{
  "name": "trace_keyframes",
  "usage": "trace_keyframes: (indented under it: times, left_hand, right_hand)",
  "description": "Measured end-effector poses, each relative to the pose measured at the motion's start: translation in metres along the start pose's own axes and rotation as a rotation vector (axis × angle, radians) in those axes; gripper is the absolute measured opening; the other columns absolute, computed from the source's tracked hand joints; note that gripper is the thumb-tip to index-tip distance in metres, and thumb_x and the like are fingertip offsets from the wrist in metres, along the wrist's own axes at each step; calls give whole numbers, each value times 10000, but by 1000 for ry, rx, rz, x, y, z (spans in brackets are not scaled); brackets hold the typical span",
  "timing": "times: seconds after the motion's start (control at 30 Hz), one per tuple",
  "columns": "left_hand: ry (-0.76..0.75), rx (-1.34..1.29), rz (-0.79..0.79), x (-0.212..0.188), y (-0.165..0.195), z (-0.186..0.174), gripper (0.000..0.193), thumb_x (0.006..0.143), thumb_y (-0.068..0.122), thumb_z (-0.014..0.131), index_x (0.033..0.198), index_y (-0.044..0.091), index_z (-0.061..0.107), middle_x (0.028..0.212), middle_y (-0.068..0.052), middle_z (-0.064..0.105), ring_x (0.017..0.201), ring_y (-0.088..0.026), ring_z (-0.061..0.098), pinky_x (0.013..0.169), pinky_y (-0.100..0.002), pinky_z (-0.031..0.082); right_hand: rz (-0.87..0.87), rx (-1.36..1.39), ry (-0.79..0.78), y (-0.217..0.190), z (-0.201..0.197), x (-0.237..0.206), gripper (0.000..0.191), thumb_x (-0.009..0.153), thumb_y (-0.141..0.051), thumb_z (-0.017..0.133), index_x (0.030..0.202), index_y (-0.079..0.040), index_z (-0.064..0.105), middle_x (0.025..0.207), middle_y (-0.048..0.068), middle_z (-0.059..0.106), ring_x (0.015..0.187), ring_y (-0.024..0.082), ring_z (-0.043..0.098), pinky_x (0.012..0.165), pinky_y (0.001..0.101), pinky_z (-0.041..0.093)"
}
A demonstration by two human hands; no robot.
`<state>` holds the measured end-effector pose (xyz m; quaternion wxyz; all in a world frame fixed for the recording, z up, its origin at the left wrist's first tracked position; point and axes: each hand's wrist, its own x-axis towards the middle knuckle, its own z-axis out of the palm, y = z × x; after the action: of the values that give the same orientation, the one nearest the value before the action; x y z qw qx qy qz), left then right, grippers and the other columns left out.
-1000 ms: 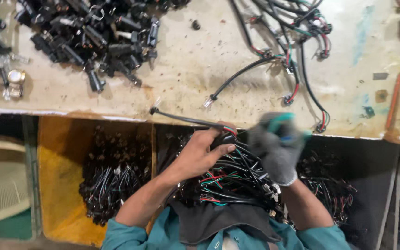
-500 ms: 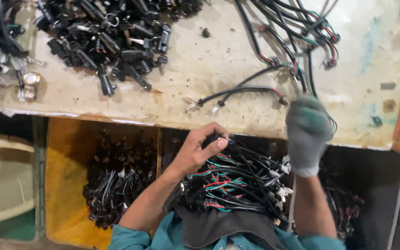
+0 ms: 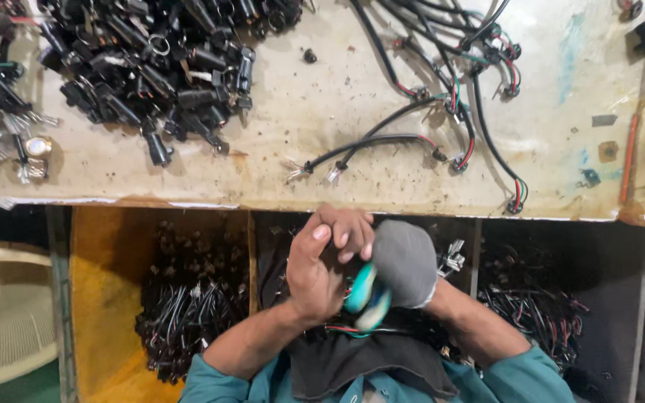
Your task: The person repeatedly picks up black wires with colored inner strands from a pile on a workbench, uses a pair of pliers to cut the ends, and places the trimmed wires into a container below. The process is continuous and repetitive.
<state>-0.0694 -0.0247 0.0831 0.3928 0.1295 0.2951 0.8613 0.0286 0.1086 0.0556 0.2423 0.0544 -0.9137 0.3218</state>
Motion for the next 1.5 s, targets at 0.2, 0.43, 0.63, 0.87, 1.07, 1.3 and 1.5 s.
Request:
trace_keyframes:
  times: [0.2,0.43,0.63,0.87,1.07,1.3,1.5]
  left_hand:
    - [154,-77,50,-5,-5,9,235,1051,260,506,924,72,446,799,-71,413,838,-212,430,838,-351,384]
    - [144,172,-36,8,4,-29,210,1039,270,482,1069,63,460,834,-77,499,807,-172,454,833,-340,434]
    - [-197,483,-201,14,5,-47,340,1057,288,535,1300,69,444,1024,-55,571,970,-132,541,898,-313,476]
    - [-220,583,-379,7,5,-58,485,1045,375,605,1389,35,631,817,-7,637,699,-85,500,652,-252,421]
    - [-312,618,-334,3,8,-62,473,1093,389,556,1424,52,529,863,-2,590,817,-84,546,772,-243,463]
    - [-281,657,-397,6,8,-63,343,1082,302,571,1292,33,599,824,-32,628,779,-96,590,726,-265,495]
    - [-272,931,-267,3,-3,-51,300,1051,233,586,1261,22,621,964,-79,732,878,-149,682,773,-295,545]
  right_hand:
    - [22,45,117,5,9,-6,253,697,-106,768,905,-68,629,783,105,629,671,317,638,567,425,477]
    - [459,189,74,7,-6,8,259,869,-84,768,1113,-47,686,956,96,715,807,235,738,715,362,581]
    - [460,-550,-69,61,-61,26,283,866,-67,782,1114,-72,643,983,141,654,795,367,667,659,456,516]
    - [440,-486,-139,25,-29,12,329,721,-91,726,1040,-79,646,883,156,636,700,371,654,583,474,498]
    - [602,-402,-170,55,-5,-3,257,921,-190,780,1078,-64,621,831,142,670,686,374,669,566,477,502]
    - [538,155,79,42,-37,9,168,869,-83,699,1002,-96,597,873,103,653,779,280,696,697,373,555]
    - [214,78,-274,11,-22,-12,218,824,-163,780,1011,-84,703,816,48,676,714,256,672,598,405,509]
